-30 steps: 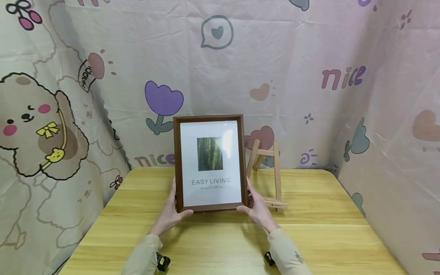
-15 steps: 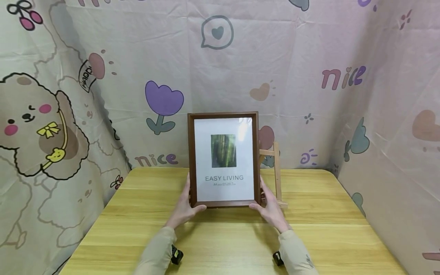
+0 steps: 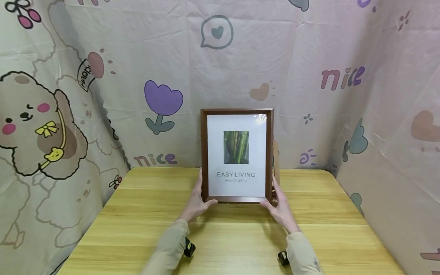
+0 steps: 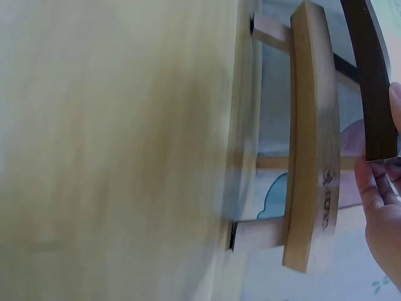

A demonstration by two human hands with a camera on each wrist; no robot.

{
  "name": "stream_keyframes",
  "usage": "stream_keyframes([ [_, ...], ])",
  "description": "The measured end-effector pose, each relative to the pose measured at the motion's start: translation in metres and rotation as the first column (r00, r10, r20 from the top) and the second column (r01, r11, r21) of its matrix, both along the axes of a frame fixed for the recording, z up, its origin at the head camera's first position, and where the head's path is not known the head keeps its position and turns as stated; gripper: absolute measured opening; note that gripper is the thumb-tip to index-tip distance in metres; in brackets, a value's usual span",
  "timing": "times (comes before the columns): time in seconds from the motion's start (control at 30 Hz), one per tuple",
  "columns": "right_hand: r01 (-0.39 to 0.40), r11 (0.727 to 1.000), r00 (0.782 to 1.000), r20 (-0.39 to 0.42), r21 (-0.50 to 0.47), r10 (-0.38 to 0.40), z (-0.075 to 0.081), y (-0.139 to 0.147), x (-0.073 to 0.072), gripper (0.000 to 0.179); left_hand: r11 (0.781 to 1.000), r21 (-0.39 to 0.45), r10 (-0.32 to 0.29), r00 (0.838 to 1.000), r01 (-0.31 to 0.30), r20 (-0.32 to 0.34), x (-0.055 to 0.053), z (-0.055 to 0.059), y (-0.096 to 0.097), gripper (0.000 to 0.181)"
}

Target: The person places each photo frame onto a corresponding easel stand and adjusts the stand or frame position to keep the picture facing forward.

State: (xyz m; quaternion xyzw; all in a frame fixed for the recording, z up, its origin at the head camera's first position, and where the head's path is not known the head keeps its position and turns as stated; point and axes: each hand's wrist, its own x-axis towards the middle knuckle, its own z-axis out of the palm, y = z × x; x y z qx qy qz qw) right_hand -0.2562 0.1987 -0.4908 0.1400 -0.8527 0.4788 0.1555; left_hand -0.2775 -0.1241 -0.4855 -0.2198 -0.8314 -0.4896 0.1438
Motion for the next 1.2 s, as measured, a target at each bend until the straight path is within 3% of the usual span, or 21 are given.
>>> stream_keyframes([
  [0.37,0.074,0.997,0.994,-0.083,-0.021,-0.075,-0.005,0.016,0.002,0.107,1.0,-0.009,-0.021,1.0,0.02,-0.01,-0.011,-0.004,0.025,0.127],
  [0.57,0.107,0.993,0.993,-0.048,-0.049,-0.11,0.008,0.019,0.013,0.102,0.999,0.015,-0.04,0.999,0.04,-0.007,-0.016,-0.006,0.042,0.125],
  [0.7,0.107,0.99,0.994,-0.03,-0.088,-0.11,-0.002,0.03,0.007,0.104,0.999,0.023,-0.048,0.999,0.048,0.007,-0.02,-0.006,0.052,0.121],
  [0.9,0.128,0.972,0.99,0.09,-0.195,-0.113,-0.014,0.042,0.0,0.104,0.998,0.025,-0.05,0.999,0.05,0.009,-0.025,-0.006,0.066,0.121],
  [1.2,0.141,0.973,0.987,0.1,-0.184,-0.124,-0.019,0.05,-0.001,0.102,0.998,0.035,-0.059,0.998,0.058,0.038,-0.028,-0.008,0.077,0.12],
])
